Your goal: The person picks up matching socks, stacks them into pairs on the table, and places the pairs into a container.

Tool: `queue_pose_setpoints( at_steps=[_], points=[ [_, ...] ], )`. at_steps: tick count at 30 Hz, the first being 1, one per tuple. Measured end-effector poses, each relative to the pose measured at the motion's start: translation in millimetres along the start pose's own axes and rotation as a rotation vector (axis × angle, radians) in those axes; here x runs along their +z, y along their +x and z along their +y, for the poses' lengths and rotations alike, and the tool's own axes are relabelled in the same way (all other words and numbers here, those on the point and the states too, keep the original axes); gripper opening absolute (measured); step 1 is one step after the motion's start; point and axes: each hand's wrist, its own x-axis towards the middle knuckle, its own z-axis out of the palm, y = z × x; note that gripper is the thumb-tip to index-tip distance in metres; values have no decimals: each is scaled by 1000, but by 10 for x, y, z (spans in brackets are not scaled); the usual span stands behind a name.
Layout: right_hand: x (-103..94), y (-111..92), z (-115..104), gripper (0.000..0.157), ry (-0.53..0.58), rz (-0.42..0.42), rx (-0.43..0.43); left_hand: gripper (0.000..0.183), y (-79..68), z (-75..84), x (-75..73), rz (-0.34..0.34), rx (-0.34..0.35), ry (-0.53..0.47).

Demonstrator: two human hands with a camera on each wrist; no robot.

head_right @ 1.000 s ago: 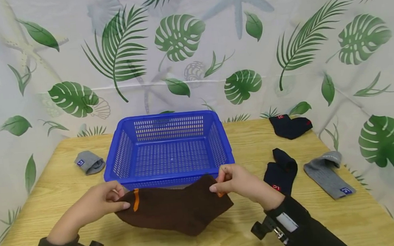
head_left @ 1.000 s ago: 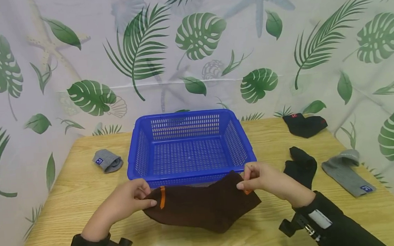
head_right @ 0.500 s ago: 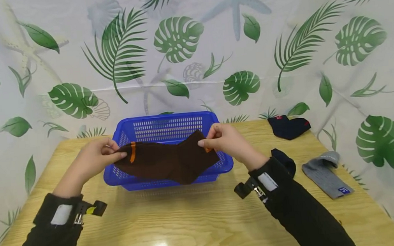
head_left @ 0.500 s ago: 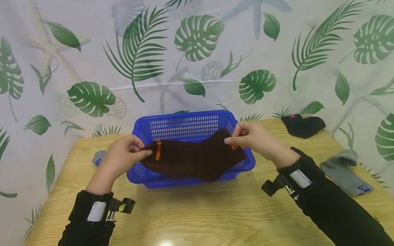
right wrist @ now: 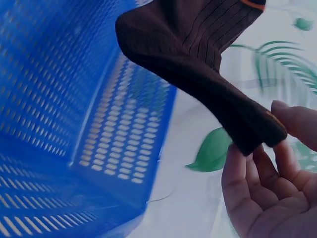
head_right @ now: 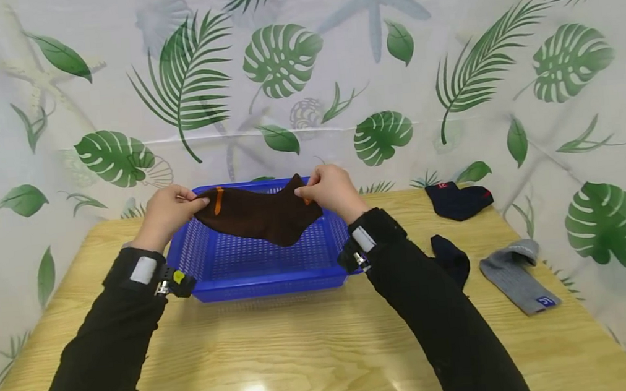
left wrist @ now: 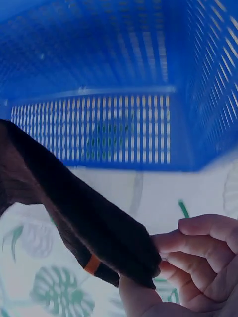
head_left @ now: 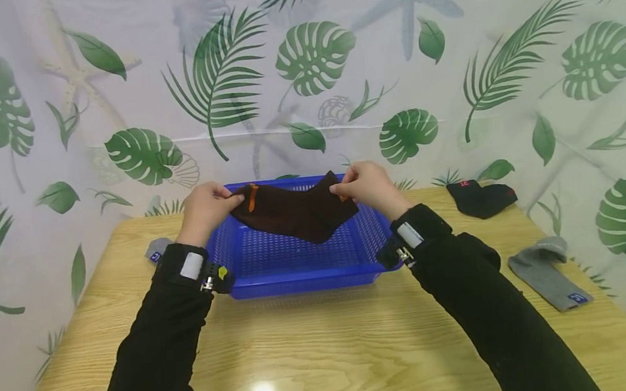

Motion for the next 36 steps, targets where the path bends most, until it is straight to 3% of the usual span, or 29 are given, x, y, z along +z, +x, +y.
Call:
queue_pose_setpoints(
  at_steps=[5,13,20,25,33,36],
  points=[
    [104,191,32,27,-42,-5,28,29,109,-44,161,20,-64,-28],
    [231,334,189,20,173,-95,244,25,216,-77,278,-34,-218,-146],
    [335,406,398,15,326,-191,407,23,275,-119,360,-50,-262,-135],
    [364,392,457,27,258,-219,404,20,290,-183,402,-80,-263,-58],
    [423,374,482,19,187,-219,359,21,299,-214,440,-123,-301,-20],
    [457,414,535,12,83,-228,320,21,288,-201,448,-152,-274,45]
  ],
)
